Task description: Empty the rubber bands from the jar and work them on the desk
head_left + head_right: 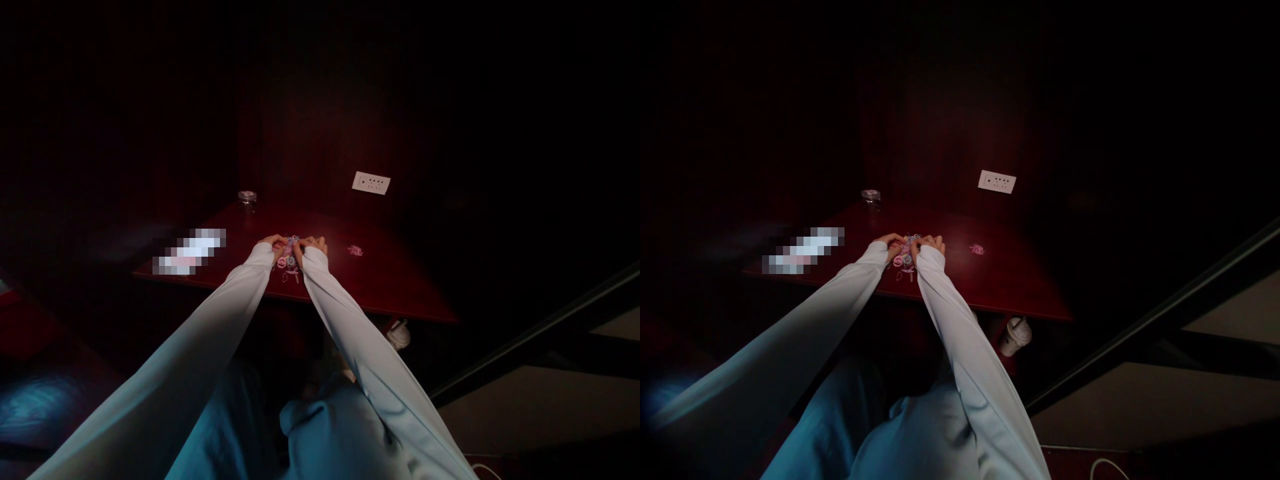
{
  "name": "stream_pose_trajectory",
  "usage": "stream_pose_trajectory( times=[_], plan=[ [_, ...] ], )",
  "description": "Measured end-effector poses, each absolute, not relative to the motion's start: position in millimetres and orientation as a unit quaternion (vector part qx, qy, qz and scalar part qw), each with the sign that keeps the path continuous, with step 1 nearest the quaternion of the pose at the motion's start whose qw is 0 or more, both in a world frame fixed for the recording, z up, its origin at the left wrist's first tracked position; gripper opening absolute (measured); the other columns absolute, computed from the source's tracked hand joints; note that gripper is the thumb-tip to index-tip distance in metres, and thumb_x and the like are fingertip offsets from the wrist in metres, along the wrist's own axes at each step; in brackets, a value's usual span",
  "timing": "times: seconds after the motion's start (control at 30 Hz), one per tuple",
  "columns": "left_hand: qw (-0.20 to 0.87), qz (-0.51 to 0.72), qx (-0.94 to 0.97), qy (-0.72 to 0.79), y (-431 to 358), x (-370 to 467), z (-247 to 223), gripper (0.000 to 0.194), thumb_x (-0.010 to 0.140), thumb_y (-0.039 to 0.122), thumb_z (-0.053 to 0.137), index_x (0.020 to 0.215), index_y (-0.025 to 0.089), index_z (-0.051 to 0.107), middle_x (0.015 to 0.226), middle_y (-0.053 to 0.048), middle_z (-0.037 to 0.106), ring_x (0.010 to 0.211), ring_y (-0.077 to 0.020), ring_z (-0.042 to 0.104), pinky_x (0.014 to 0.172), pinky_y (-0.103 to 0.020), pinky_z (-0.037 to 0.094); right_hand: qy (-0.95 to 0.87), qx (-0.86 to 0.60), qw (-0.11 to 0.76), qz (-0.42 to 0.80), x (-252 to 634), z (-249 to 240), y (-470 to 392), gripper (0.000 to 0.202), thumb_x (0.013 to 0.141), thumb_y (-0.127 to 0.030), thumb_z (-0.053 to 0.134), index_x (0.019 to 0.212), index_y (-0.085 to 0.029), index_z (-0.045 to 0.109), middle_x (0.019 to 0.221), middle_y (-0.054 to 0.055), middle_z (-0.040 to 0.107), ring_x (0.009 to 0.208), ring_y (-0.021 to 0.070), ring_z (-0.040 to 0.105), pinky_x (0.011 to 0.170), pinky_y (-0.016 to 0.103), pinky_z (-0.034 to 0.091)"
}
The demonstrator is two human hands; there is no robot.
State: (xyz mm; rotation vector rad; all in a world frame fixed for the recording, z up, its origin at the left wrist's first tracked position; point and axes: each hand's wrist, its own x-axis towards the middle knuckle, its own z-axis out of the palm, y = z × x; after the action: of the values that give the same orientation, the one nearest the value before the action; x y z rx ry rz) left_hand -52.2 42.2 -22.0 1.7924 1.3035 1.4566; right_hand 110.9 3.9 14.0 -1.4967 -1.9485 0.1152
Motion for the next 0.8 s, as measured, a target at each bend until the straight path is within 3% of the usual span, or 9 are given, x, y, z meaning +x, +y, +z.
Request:
stream_pose_trajectory(
  times=[0.17, 0.43, 0.8],
  plan=[
    [0.243, 0.523, 0.648, 0.497, 41.9, -49.9, -21.4, 0.013, 0.066, 0.022, 0.062, 0.077, 0.019, 0.068, 0.076, -0.003, 0.071, 0.071, -0.0187, 0.066, 0.071, -0.03, 0.058, -0.727, -0.597, 0.332, 0.073, 110.8, 13.6, 10.3, 0.032, 0.096, -0.049, 0.06, 0.082, -0.026, 0.077, 0.106, 0.004, 0.068, 0.109, 0.0245, 0.044, 0.095, 0.037, 0.032],
    [0.227, 0.532, 0.652, 0.491, 41.3, -47.9, -22.1, 0.014, 0.067, 0.02, 0.062, 0.079, 0.019, 0.068, 0.083, -0.004, 0.072, 0.074, -0.0181, 0.066, 0.074, -0.03, 0.058, -0.72, -0.591, 0.35, 0.098, 114.3, 15.8, 9.1, 0.021, 0.093, -0.042, 0.066, 0.085, -0.028, 0.08, 0.108, 0.003, 0.069, 0.11, 0.0232, 0.045, 0.094, 0.036, 0.031],
    [0.227, 0.522, 0.655, 0.497, 42.2, -51.5, -21.3, 0.017, 0.067, 0.024, 0.062, 0.081, 0.019, 0.069, 0.084, -0.003, 0.073, 0.073, -0.017, 0.064, 0.071, -0.028, 0.057, -0.663, -0.609, 0.422, 0.103, 120.1, 14.4, 6.6, 0.026, 0.093, -0.049, 0.063, 0.094, -0.03, 0.082, 0.106, 0.004, 0.071, 0.112, 0.0248, 0.047, 0.096, 0.037, 0.032]
  ],
)
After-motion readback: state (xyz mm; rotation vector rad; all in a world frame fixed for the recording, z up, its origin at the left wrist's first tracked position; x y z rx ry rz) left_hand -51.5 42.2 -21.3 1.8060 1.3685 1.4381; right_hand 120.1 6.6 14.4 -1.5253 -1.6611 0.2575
